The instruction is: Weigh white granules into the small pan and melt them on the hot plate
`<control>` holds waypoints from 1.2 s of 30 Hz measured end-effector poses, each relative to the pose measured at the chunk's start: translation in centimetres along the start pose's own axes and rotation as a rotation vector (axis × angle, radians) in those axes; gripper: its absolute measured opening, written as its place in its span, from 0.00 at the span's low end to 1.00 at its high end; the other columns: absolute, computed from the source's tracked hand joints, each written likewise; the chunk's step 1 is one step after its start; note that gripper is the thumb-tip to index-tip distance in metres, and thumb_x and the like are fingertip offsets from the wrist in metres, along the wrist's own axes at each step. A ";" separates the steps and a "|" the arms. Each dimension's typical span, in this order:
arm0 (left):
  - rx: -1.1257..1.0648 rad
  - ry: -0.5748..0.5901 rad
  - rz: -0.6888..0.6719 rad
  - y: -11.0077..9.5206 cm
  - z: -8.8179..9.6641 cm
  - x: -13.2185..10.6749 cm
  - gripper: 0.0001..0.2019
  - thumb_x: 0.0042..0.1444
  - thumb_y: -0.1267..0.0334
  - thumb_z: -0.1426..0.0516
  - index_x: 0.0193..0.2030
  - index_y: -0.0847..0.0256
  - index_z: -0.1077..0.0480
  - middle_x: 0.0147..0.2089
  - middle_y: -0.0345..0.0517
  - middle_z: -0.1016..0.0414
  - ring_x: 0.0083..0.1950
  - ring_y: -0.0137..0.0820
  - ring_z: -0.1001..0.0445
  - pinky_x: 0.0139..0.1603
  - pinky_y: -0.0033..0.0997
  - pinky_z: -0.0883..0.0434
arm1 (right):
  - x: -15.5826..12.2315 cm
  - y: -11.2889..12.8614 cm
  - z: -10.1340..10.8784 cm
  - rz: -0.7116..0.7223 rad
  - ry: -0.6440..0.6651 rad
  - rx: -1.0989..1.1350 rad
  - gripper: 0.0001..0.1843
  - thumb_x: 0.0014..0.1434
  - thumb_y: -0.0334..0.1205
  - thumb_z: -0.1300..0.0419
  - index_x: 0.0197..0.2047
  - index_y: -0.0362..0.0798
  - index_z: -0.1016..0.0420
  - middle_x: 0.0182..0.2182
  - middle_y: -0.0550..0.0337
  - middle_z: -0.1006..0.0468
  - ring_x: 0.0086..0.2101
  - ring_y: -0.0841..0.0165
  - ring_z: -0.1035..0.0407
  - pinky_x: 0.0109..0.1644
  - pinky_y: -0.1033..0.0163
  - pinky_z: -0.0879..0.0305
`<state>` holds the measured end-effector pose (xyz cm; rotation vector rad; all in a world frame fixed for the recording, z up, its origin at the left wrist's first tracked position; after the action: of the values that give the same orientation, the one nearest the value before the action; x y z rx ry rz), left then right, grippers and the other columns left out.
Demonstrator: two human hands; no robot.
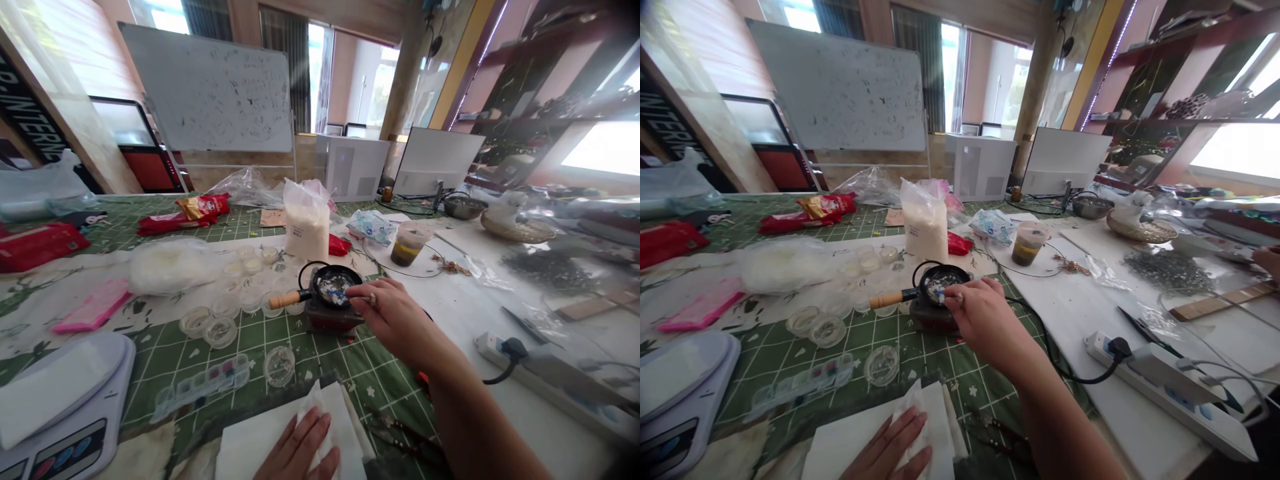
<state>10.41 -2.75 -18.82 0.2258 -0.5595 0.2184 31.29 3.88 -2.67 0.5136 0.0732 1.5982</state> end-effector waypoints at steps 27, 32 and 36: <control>-0.012 0.075 0.019 -0.3 -0.8 -0.6 0.17 0.62 0.53 0.47 0.54 0.54 0.32 0.60 0.47 0.31 0.63 0.39 0.37 0.55 0.34 0.30 | -0.4 0.3 -0.3 0.035 0.030 0.011 0.15 0.65 0.38 0.52 0.48 0.48 0.26 0.45 0.54 0.21 0.50 0.61 0.32 0.61 0.45 0.49; -0.004 0.011 0.012 0.0 -0.6 -0.4 0.13 0.64 0.58 0.49 0.53 0.53 0.30 0.57 0.46 0.29 0.63 0.37 0.37 0.55 0.32 0.30 | -0.4 0.0 0.0 0.032 -0.004 0.007 0.14 0.65 0.39 0.52 0.45 0.49 0.25 0.43 0.56 0.21 0.48 0.63 0.31 0.59 0.48 0.47; -0.020 0.014 0.012 0.2 -0.8 -0.4 0.13 0.64 0.57 0.49 0.52 0.53 0.30 0.58 0.46 0.29 0.63 0.36 0.37 0.56 0.31 0.31 | -0.2 -0.4 -0.1 -0.008 0.028 0.014 0.15 0.65 0.38 0.52 0.48 0.48 0.26 0.43 0.55 0.20 0.48 0.62 0.32 0.59 0.47 0.48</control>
<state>10.47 -2.39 -19.68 0.2011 -0.5490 0.2262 31.61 3.78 -2.98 0.5012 0.1075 1.5986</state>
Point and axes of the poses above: each hand's wrist, its own x-axis towards the middle knuckle, its own z-axis out of the back of the hand, y = z × x, the point moved 5 cm from there along x, towards the middle knuckle
